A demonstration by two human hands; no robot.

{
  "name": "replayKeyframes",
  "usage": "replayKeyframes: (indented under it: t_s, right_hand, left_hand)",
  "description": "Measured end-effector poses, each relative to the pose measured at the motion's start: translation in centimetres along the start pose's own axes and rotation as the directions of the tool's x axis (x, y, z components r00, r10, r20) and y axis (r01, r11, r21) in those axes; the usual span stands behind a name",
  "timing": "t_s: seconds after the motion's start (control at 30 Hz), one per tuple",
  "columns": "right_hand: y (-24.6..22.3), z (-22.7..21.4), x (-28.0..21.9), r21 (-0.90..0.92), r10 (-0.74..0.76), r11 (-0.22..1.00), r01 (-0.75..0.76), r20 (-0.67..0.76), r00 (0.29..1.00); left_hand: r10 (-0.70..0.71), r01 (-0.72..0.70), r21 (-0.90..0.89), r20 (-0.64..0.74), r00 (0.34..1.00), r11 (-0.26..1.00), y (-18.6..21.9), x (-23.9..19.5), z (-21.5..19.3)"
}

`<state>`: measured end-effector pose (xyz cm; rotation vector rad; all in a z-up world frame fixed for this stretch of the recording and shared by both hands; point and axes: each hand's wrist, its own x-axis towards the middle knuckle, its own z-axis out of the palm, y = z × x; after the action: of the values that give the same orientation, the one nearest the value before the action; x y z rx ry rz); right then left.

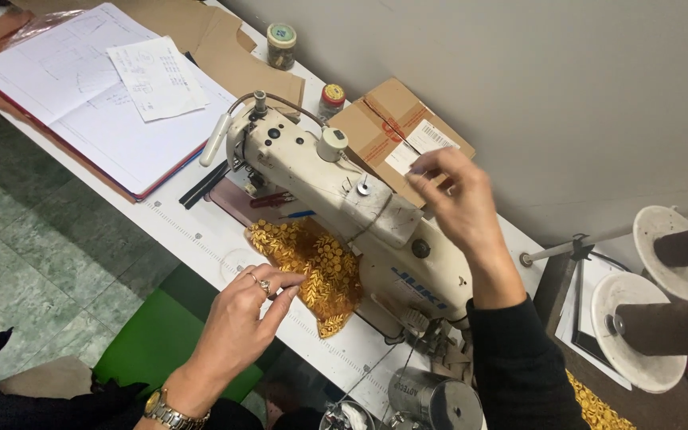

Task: Measuring, marking, and cutting patterned fabric as part of a hand-sewing process.

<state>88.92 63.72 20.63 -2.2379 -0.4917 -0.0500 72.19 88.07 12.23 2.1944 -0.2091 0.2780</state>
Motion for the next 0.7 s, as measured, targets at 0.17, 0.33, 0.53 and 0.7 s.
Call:
replayKeyframes:
  t_s: [0.17, 0.33, 0.53, 0.7]
  right_hand:
    - [-5.9, -1.9, -2.0, -0.184, -0.231, 0.962, 0.2, -0.166, 0.959]
    - [-10.3, -1.6, -6.5, -0.224, -0.465, 0.844, 0.487, 0.148, 0.873]
    - [-14.2, -0.9, -14.4, 0.051, -0.423, 0.906, 0.42, 0.149, 0.894]
    - [-16.0, -1.1, -25.2, -0.03, -0.228, 0.973, 0.229, 0.036, 0.973]
  left_hand:
    - [0.037, -0.036, 0.017, -0.041, 0.998, 0.999, 1.2, 0.0, -0.7]
    - [0.082, -0.099, -0.153, -0.119, 0.99, 0.983, 4.7, -0.3, -1.0]
    - [0.08, 0.026, -0.566, 0.161, 0.984, 0.824, 11.2, -3.3, -2.7]
    - [-0.087, 0.276, -0.63, 0.314, 0.946, 0.726, 13.2, -10.5, -1.8]
